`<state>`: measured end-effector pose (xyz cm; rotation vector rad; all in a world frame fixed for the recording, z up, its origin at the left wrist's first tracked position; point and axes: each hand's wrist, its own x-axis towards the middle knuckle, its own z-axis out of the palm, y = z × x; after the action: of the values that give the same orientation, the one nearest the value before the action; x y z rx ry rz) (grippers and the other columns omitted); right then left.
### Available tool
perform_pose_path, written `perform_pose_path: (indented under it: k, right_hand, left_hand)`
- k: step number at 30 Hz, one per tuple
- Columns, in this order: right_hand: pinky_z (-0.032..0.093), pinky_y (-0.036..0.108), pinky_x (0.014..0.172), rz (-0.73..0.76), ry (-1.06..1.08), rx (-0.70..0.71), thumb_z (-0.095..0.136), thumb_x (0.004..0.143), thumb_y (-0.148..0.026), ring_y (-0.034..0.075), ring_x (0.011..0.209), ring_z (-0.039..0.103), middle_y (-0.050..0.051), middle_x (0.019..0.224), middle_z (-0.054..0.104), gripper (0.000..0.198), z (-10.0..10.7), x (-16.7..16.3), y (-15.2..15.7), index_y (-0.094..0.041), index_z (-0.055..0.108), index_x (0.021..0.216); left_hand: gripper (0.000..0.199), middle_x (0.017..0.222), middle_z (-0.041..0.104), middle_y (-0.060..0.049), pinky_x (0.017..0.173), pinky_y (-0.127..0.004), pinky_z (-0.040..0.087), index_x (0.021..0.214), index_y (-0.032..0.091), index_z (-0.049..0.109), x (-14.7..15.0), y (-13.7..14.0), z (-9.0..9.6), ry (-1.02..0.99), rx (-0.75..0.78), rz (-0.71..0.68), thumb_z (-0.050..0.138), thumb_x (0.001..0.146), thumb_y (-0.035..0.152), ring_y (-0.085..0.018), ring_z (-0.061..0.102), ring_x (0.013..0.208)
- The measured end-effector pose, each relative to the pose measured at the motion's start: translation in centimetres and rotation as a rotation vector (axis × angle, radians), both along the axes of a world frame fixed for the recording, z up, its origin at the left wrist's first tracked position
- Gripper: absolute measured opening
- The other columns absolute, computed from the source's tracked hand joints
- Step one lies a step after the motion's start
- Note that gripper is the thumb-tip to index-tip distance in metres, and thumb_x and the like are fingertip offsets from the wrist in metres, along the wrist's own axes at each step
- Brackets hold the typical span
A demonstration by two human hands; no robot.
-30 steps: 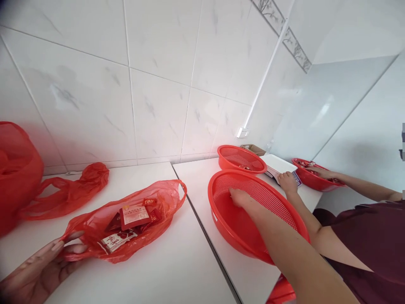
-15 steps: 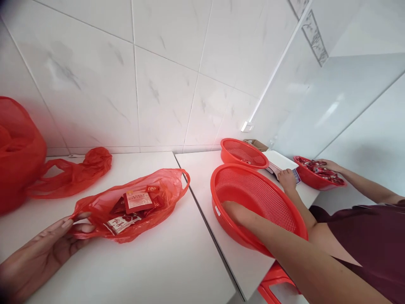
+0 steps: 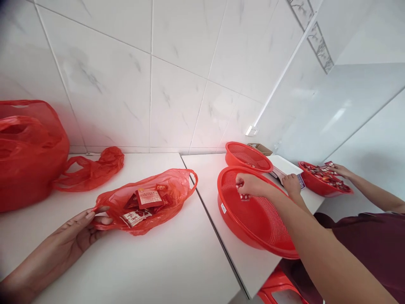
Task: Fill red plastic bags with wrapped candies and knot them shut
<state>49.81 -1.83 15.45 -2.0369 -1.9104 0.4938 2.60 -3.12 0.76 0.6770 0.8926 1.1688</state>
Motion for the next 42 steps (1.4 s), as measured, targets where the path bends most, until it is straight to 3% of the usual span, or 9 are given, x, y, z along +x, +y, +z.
perform_pose_path:
  k: [7,12,16,22,27,30,34,37,42]
  right_hand:
    - [0.042,0.024,0.053,0.281,-0.175,0.176,0.055,0.072,-0.021,0.013,0.062,0.055,-0.001,0.076,0.057,0.007,4.7,-10.8,3.3,-0.022,0.051,0.079]
    - [0.034,0.021,0.052,0.744,-0.265,0.242,0.051,0.07,-0.008,0.01,0.064,0.049,0.0,0.087,0.053,0.014,0.3,-20.9,4.6,-0.02,0.051,0.077]
    - [0.031,0.021,0.051,0.853,-0.273,0.227,0.058,0.072,-0.014,0.009,0.063,0.048,-0.002,0.085,0.054,0.007,-2.2,-24.3,5.5,-0.02,0.054,0.071]
    - [0.042,0.031,0.085,0.566,-0.107,0.579,0.048,0.084,-0.02,0.018,0.098,0.055,0.003,0.107,0.057,0.014,-0.2,-23.1,6.0,-0.022,0.058,0.095]
    - [0.042,0.039,0.097,0.09,0.171,0.98,0.049,0.084,-0.024,0.022,0.118,0.045,0.01,0.121,0.049,0.024,-4.8,-20.5,4.2,-0.022,0.055,0.107]
    - [0.038,0.042,0.103,-0.099,0.259,0.912,0.053,0.082,-0.031,0.025,0.126,0.039,0.013,0.13,0.043,0.045,-8.7,-19.4,3.1,-0.02,0.042,0.125]
    - [0.04,0.044,0.101,-0.236,0.575,0.491,0.061,0.075,-0.045,0.031,0.12,0.046,0.014,0.128,0.048,0.056,-11.1,-18.5,3.3,-0.022,0.043,0.122]
    - [0.052,0.043,0.076,-0.135,0.776,0.272,0.06,0.074,-0.05,0.03,0.083,0.062,0.008,0.084,0.064,0.028,-10.6,-18.2,4.9,-0.023,0.055,0.081]
    - [0.052,0.032,0.064,-0.035,1.077,0.409,0.056,0.076,-0.054,0.018,0.067,0.059,0.001,0.067,0.056,0.034,-6.1,-18.0,7.9,-0.022,0.047,0.068]
  left_hand:
    - [0.023,0.081,0.069,-0.006,0.075,-0.026,0.052,0.097,0.016,0.066,0.3,-0.4,0.4,-0.049,0.085,-0.018,0.067,0.081,0.032,-0.015,0.062,0.075]
    - [0.023,0.084,0.069,-0.007,0.075,-0.026,0.05,0.099,0.017,0.064,0.2,-0.7,0.6,-0.057,0.098,-0.035,0.062,0.084,0.035,-0.015,0.062,0.077]
    - [0.024,0.084,0.069,-0.006,0.077,-0.027,0.049,0.101,0.019,0.062,0.1,-0.7,0.6,-0.077,0.1,-0.049,0.061,0.085,0.038,-0.015,0.062,0.077]
    - [0.022,0.084,0.068,-0.005,0.074,-0.026,0.049,0.097,0.019,0.063,0.0,-0.6,0.5,-0.083,0.104,-0.081,0.063,0.084,0.037,-0.014,0.061,0.075]
    - [0.021,0.087,0.068,-0.005,0.074,-0.024,0.049,0.097,0.018,0.063,-0.4,-0.6,0.5,-0.06,0.115,-0.101,0.066,0.082,0.033,-0.012,0.061,0.075]
    - [0.023,0.084,0.069,-0.005,0.068,-0.023,0.051,0.095,0.017,0.063,-0.5,-0.2,0.7,0.003,0.075,-0.046,0.067,0.081,0.034,-0.011,0.061,0.069]
    - [0.021,0.079,0.068,-0.003,0.059,-0.019,0.05,0.094,0.017,0.06,0.1,0.8,1.5,0.008,0.009,0.128,0.067,0.08,0.031,-0.009,0.06,0.059]
    - [0.014,0.073,0.066,-0.002,0.053,-0.018,0.049,0.085,0.016,0.058,0.6,2.0,3.2,-0.043,-0.01,0.174,0.066,0.081,0.026,-0.008,0.058,0.052]
    - [0.011,0.072,0.062,0.001,0.056,-0.014,0.048,0.084,0.016,0.059,-0.2,3.7,9.8,-0.063,0.202,0.292,0.063,0.083,0.026,-0.005,0.056,0.056]
